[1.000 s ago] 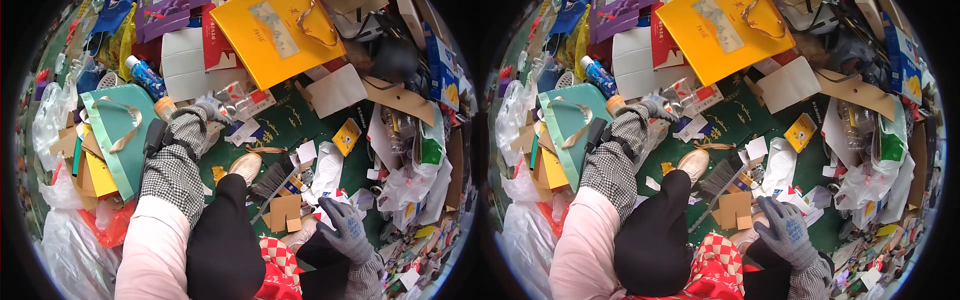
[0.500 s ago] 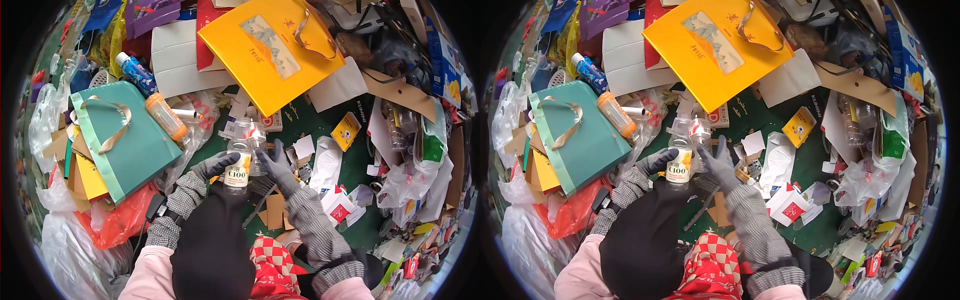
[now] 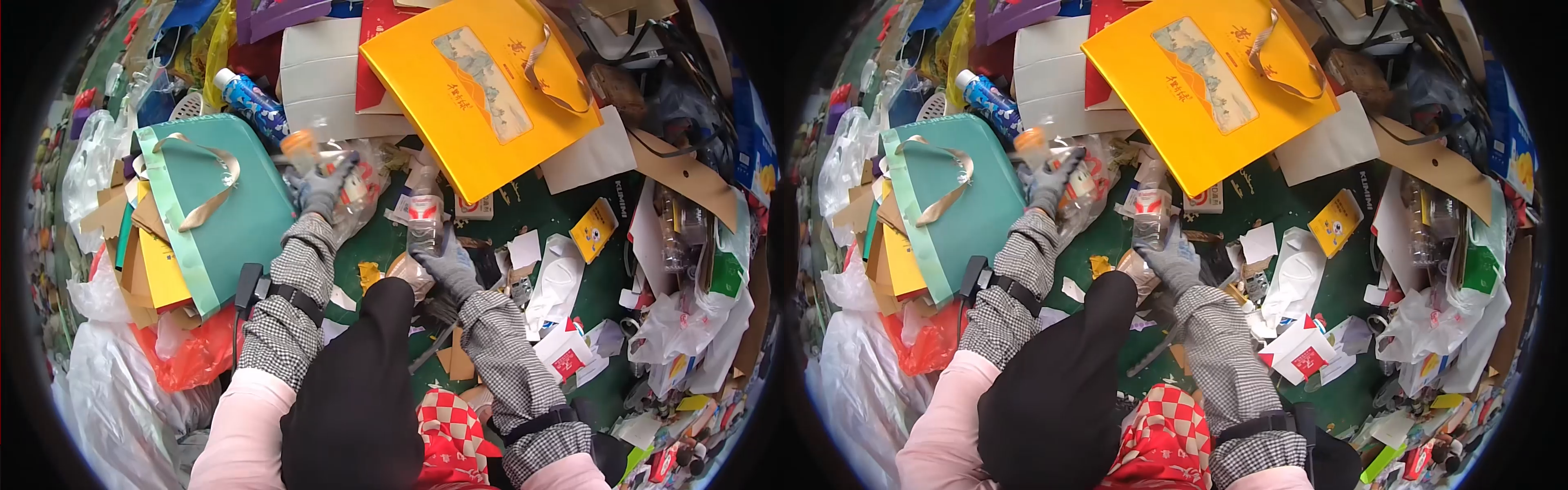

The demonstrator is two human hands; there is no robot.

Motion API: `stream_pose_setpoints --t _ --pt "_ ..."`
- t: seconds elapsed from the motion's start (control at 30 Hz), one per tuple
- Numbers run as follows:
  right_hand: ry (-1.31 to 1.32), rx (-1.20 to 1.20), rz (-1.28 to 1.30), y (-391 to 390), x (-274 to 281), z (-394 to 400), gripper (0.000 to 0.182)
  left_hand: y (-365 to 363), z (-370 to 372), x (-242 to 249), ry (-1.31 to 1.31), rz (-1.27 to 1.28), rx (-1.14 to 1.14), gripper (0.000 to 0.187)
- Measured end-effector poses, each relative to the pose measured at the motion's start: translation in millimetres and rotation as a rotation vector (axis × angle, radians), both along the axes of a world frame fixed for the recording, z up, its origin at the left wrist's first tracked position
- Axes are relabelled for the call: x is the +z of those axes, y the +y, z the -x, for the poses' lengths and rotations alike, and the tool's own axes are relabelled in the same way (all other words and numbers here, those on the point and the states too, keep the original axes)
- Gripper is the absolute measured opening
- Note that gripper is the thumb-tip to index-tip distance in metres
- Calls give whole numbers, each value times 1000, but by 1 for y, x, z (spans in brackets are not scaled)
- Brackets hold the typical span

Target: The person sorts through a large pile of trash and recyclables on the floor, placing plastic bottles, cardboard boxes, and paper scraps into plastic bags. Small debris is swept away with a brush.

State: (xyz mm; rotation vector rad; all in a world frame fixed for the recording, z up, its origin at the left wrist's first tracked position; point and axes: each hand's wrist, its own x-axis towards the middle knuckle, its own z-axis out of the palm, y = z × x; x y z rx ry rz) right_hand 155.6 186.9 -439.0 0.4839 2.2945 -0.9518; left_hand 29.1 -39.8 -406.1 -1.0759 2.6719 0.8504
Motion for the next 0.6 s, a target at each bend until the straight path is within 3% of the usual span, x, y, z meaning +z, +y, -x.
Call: stream_pose_setpoints --t 0.03,0.07,0.13,0.23,0.3,0.33,0.4,0.43,0.5,0.6 --pt "-48 13 -39 -9 2 1 105 3 -9 -6 -91 -35 -188 99" --pt "-58 0 -32 -12 2 4 105 2 -27 -41 67 97 -426 97" --pt "-79 -27 -22 -8 1 9 103 29 -56 -13 -84 189 -868 95" --pt "-53 -194 246 23 -15 -4 85 37 -73 -15 -207 195 -835 93" --pt "-43 -104 207 43 7 -19 82 37 -69 4 -260 181 -830 89" --pt "-19 -75 222 51 21 -27 81 31 -67 5 -215 -49 -750 83" --pt "-29 -164 611 65 12 -52 74 12 -69 -6 -116 -503 -587 72" --pt "-28 -235 783 62 43 -56 71 9 -79 -13 115 -1083 -398 62" --pt "50 -359 1005 48 110 -58 67 7 -95 66 191 -1379 -472 76" --pt "304 -436 1080 30 177 -56 62 8 -126 121 169 -1758 -384 83"
